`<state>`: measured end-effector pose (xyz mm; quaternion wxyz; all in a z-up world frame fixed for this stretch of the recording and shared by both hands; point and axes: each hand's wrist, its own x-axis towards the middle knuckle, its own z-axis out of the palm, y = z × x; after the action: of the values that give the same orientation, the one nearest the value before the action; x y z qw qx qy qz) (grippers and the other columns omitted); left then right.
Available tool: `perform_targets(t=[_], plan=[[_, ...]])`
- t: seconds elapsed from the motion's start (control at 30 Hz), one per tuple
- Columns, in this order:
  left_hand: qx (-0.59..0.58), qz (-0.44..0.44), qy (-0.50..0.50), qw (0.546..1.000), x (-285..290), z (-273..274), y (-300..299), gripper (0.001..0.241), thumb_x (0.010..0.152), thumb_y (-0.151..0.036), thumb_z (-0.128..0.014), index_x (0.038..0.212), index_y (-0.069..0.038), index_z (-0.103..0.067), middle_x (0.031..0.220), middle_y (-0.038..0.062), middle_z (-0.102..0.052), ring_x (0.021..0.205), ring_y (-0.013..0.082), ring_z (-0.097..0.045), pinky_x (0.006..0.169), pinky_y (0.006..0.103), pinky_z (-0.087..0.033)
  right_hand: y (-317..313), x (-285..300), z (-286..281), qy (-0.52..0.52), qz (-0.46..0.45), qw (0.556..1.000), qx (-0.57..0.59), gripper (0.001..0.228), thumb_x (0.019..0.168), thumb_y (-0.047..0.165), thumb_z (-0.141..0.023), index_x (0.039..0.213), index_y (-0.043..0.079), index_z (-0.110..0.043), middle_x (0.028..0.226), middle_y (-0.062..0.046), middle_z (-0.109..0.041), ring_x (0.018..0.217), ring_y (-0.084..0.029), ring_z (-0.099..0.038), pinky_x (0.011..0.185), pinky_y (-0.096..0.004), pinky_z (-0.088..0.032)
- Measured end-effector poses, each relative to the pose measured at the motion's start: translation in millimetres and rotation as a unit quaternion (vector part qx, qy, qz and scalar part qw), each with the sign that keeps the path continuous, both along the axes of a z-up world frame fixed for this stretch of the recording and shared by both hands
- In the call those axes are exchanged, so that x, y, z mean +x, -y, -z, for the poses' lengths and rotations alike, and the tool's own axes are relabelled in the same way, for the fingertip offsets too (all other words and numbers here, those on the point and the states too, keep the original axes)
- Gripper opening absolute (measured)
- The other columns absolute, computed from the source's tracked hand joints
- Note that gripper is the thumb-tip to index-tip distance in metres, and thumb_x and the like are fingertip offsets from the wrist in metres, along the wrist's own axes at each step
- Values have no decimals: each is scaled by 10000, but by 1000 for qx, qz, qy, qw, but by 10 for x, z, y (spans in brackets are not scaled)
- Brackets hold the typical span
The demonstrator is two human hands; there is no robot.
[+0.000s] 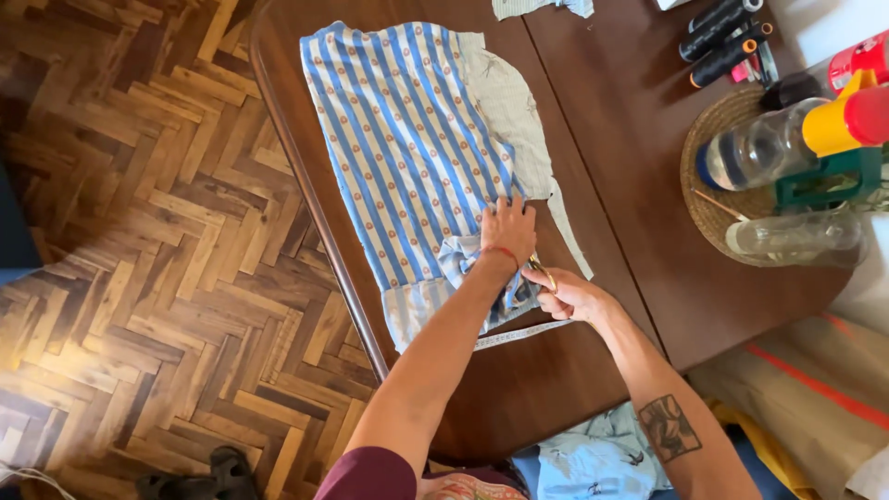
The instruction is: A person is tailoring clothes by measuring fabric with a tape measure and cutting it with scissors on a wooden table.
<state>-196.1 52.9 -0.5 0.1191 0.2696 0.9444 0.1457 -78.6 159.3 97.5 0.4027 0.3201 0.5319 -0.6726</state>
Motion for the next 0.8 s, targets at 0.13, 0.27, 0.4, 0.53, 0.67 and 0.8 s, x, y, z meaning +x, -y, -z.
perform_targets(t=[0.13,0.27,0.4,0.53,0.67,0.8], plan=[[56,-13,-34,998,22,36,26,282,838,-295,-774,1067,-171,-668,1266,71,-543,1215,366,-522,868,519,-551,-51,23,97,8,-5,1000,-4,384,1065,488,-705,962,197,-476,467,82,-252,369,-6,-219,274,-133,-178],[104,-50,-73,991,-6,192,22,160,841,-196,-750,969,-152,-665,1226,72,-589,1148,361,-607,749,477,-634,-37,-23,31,1,-20,1000,-5,392,1063,493,-710,939,205,-475,453,83,-267,357,-12,-225,274,-133,-178],[150,-82,-92,981,4,248,44,44,903,-170,-682,947,-175,-677,1125,37,-606,1055,345,-682,701,483,-670,-77,26,139,-8,-17,1000,-14,404,1061,509,-711,947,205,-469,456,79,-260,361,-6,-222,272,-133,-187],[200,-130,-106,965,-35,674,58,225,1018,-167,-530,1070,-277,-719,978,20,-647,905,301,-751,672,462,-667,-103,1,124,-29,-35,999,-13,450,1075,547,-678,915,215,-421,459,89,-242,372,-6,-205,297,-128,-176],[341,-215,-30,915,107,-353,617,266,918,-101,-617,1087,-255,-752,1060,32,-735,1040,328,-759,871,463,-648,-124,-23,40,-18,-48,998,-23,415,1083,536,-675,908,234,-450,470,88,-227,374,-26,-197,305,-137,-179],[366,-332,-6,869,151,-258,1076,208,883,-139,-710,1044,-266,-746,1026,12,-745,1045,317,-743,916,451,-605,-180,-9,120,-18,-44,998,-28,412,1095,562,-640,947,209,-489,465,82,-226,370,-27,-191,291,-148,-186]])
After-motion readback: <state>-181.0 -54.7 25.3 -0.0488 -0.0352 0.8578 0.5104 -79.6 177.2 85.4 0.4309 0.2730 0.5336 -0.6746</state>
